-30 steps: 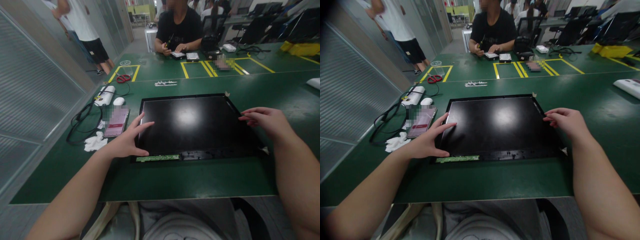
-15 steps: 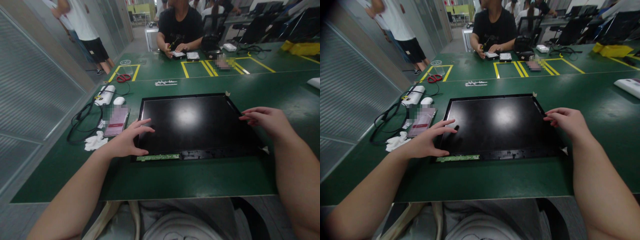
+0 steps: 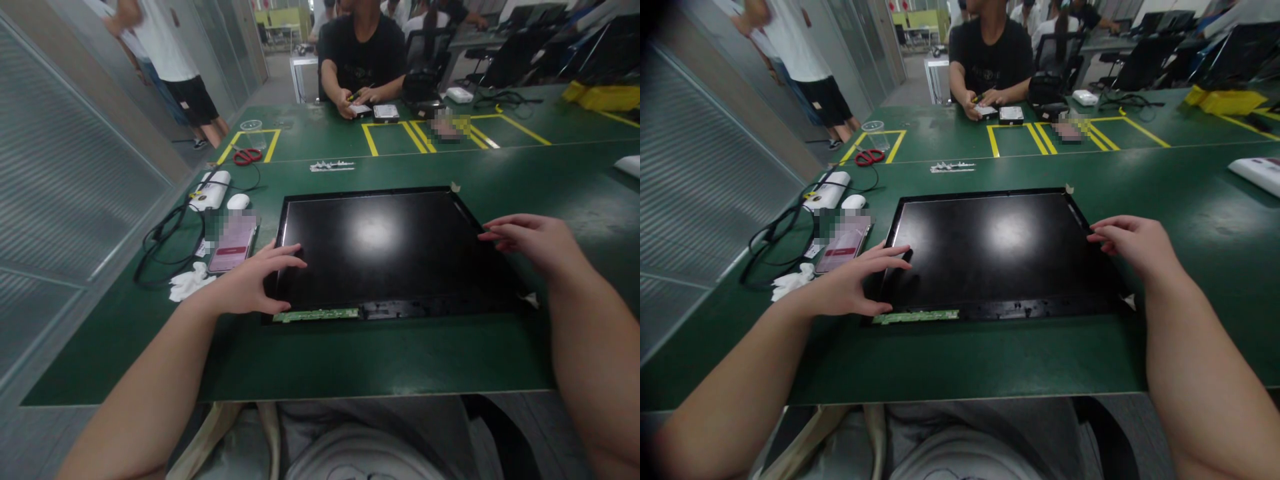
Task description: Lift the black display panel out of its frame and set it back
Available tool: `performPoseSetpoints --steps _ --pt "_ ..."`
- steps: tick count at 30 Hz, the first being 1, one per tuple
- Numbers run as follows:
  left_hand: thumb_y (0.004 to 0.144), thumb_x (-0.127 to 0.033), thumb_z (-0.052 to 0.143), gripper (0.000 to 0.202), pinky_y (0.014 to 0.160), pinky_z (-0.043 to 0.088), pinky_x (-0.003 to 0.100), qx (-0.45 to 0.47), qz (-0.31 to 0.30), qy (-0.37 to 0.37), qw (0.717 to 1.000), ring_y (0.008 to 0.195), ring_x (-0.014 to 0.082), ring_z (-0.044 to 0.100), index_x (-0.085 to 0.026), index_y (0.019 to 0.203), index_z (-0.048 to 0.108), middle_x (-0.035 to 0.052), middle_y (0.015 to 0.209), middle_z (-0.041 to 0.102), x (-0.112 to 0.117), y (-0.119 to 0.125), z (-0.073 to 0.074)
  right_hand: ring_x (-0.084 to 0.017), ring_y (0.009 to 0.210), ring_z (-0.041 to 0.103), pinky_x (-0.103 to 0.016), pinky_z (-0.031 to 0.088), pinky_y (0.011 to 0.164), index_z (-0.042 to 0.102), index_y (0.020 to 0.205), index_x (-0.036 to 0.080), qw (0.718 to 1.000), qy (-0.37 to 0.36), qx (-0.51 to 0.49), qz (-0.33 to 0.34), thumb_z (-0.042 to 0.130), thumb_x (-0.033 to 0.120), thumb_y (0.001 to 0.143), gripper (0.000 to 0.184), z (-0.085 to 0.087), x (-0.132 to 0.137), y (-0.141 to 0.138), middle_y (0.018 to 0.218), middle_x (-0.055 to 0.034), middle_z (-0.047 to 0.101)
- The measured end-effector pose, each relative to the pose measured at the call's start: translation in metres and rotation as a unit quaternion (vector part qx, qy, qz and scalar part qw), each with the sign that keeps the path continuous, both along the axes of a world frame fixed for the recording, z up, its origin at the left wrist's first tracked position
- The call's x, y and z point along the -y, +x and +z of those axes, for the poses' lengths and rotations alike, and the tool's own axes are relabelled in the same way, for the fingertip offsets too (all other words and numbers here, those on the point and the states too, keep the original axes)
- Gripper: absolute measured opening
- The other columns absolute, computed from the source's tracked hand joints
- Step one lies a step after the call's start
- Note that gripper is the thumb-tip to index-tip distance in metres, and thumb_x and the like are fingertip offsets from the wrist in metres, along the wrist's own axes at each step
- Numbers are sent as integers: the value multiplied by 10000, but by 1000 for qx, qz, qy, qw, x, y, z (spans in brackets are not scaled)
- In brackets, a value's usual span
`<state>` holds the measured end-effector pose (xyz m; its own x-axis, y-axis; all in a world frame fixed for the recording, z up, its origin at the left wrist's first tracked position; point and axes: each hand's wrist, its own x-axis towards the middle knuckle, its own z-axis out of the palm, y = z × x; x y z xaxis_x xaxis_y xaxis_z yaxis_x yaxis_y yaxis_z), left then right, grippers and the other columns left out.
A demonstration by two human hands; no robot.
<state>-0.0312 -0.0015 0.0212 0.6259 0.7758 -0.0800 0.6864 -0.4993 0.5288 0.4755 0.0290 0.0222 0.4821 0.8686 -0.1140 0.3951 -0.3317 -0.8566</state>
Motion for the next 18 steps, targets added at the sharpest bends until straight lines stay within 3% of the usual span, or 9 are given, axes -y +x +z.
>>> performPoseSetpoints --steps 11,15,18 --pt "715 -366 850 619 1260 167 672 -4 13 -4 1000 1542 415 352 -290 1305 679 132 1666 419 -2 -2 -4 -108 582 602 -191 480 513 754 825 174 1000 0 5 12 709 211 739 105 -6 -1 7 772 -82 774" --pt "738 -385 842 635 1265 209 637 7 10 -3 1000 1562 404 314 -299 1340 660 118 1690 379 0 0 0 -114 574 590 -215 483 521 758 830 179 1000 -5 27 10 704 240 715 142 -3 0 2 775 -76 774" --pt "764 -500 832 711 1251 292 588 16 42 3 999 1561 405 314 -280 1404 615 137 1720 301 2 4 1 -125 579 593 -239 490 538 762 841 184 998 -7 59 17 683 266 702 180 -6 -1 4 783 -73 777"
